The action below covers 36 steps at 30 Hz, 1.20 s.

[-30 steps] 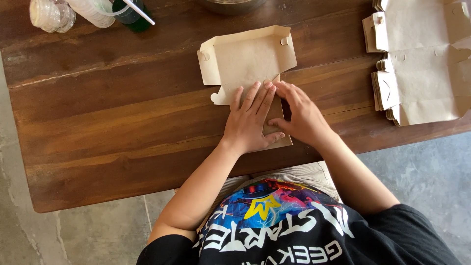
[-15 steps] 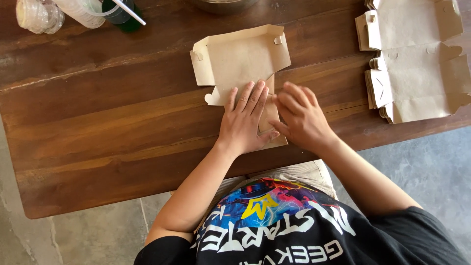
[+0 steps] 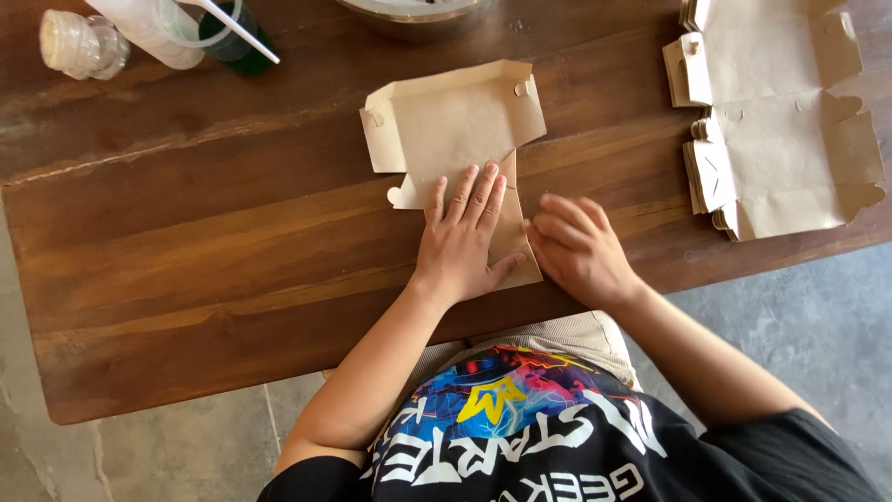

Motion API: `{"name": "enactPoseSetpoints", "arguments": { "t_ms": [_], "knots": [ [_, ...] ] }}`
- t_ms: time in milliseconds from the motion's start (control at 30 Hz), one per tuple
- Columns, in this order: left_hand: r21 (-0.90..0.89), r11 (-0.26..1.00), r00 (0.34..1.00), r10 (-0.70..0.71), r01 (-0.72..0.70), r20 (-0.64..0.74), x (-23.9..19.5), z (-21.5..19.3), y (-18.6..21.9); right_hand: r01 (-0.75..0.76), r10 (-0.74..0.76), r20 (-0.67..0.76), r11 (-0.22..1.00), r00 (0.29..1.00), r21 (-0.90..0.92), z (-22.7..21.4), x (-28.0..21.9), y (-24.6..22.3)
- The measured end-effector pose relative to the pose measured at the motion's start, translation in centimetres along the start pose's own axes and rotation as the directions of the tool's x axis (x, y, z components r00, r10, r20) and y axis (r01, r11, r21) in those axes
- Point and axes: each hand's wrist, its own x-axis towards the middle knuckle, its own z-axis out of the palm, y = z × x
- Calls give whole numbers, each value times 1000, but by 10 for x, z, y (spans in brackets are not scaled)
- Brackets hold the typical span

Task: The person assembles a flat-pack cardboard takeout box by folding and creasing its side flaps and tabs. They work on a wooden table with stacks of similar boxes and a bowl of plastic cutlery nearby, completing the folding of one box during the clip.

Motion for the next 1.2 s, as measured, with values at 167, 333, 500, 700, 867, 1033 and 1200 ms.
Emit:
{"name": "enactPoseSetpoints", "arguments": {
  "t_ms": [167,333,500,700,867,1033,1200],
  "knots": [
    [-29,1000,1000,1,-1,-17,-2,1,-1,51,-54,-69,997,996,-53,33,45,43],
    [-42,999,999,6,-7,-33,-2,5,-2,-1,-1,-80,1000,997,-21,43,47,49],
    [-31,1000,1000,2,-3,-28,-1,5,-1,26,-22,-28,987,999,158,-9,27,-3],
    [-34,999,1000,-3,2,-21,0,0,0,-31,35,-29,988,999,153,-28,-5,-35],
    [-9,1000,1000,-9,9,-27,0,1,0,27,-25,-19,993,1000,119,-1,10,3],
    [-58,998,999,-13,10,-45,-1,2,-2,87,-86,-51,996,995,29,29,51,43],
    [-34,999,995,0,-4,-104,-3,3,0,56,-58,-62,998,996,-36,40,52,49]
  ]
}}
